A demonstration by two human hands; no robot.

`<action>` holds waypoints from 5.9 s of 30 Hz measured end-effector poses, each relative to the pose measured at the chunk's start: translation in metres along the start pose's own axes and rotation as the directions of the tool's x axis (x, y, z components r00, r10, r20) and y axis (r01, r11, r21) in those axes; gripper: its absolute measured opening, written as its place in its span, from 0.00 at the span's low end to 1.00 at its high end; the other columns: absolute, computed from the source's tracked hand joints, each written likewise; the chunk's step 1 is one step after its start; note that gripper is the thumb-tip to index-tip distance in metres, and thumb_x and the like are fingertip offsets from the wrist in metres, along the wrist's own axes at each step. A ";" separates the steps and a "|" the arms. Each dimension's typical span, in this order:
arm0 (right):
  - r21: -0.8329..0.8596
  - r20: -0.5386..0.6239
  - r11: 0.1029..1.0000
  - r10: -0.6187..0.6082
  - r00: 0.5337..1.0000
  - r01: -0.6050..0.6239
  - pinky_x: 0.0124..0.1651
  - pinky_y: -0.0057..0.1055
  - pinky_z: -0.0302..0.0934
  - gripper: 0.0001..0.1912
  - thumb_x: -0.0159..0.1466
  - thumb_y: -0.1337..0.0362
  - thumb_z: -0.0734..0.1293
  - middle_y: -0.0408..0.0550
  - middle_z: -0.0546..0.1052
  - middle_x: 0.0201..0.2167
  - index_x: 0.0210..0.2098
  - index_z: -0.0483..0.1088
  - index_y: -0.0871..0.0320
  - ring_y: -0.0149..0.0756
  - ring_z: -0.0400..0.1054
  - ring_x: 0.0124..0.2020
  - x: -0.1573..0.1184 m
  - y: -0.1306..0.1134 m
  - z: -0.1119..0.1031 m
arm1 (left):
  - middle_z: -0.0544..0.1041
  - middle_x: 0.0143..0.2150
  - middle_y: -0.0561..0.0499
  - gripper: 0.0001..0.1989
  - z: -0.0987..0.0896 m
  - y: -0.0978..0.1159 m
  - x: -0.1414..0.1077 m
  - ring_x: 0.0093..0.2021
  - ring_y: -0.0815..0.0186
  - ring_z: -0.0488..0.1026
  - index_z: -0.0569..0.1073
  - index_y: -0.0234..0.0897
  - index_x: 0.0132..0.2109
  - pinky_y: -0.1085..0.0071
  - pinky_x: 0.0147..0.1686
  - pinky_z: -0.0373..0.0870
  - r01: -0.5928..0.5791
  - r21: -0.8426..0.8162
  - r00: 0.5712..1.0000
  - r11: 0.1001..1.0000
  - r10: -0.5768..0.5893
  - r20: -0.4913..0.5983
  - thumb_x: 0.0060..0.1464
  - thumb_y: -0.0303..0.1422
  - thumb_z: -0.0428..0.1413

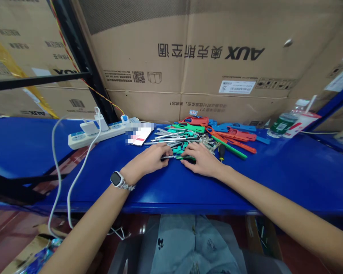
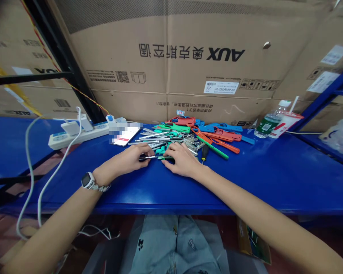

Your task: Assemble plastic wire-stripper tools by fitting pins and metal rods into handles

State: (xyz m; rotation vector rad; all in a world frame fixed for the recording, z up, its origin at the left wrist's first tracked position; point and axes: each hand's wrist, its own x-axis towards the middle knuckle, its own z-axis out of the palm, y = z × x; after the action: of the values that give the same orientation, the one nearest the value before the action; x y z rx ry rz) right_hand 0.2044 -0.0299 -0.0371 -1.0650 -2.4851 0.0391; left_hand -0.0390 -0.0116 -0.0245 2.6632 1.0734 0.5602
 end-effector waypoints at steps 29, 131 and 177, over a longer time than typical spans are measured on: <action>0.044 -0.031 0.998 0.037 0.999 -0.036 0.49 0.42 0.57 0.08 0.69 0.62 0.68 0.51 0.77 0.41 0.45 0.78 0.56 0.44 0.69 0.47 -0.001 -0.004 0.004 | 0.77 0.44 0.44 0.11 0.013 0.004 0.003 0.41 0.59 0.77 0.81 0.37 0.48 0.62 0.45 0.74 -0.062 0.038 0.998 0.997 0.062 -0.013 0.68 0.33 0.55; 0.490 -0.169 0.871 0.135 0.976 -0.036 0.45 0.36 0.65 0.15 0.52 0.79 0.61 0.45 0.76 0.35 0.34 0.69 0.56 0.37 0.70 0.38 0.003 -0.002 0.009 | 0.79 0.39 0.47 0.06 0.021 0.007 0.013 0.38 0.64 0.76 0.82 0.37 0.40 0.67 0.41 0.72 -0.083 -0.222 0.994 0.972 0.064 -0.088 0.63 0.31 0.60; 0.357 -0.180 0.932 -0.002 0.984 0.067 0.53 0.43 0.66 0.19 0.54 0.77 0.63 0.51 0.75 0.43 0.43 0.71 0.56 0.43 0.71 0.47 -0.001 0.000 -0.007 | 0.71 0.40 0.46 0.11 0.024 0.013 0.017 0.41 0.60 0.72 0.77 0.35 0.39 0.65 0.41 0.70 -0.181 0.135 0.982 0.974 0.186 -0.030 0.69 0.34 0.54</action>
State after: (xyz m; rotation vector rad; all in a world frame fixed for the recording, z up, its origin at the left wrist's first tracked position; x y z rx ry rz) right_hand 0.2082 -0.0317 -0.0308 -0.8288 -2.2218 0.3628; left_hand -0.0103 -0.0103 -0.0372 2.8990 0.9093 0.6020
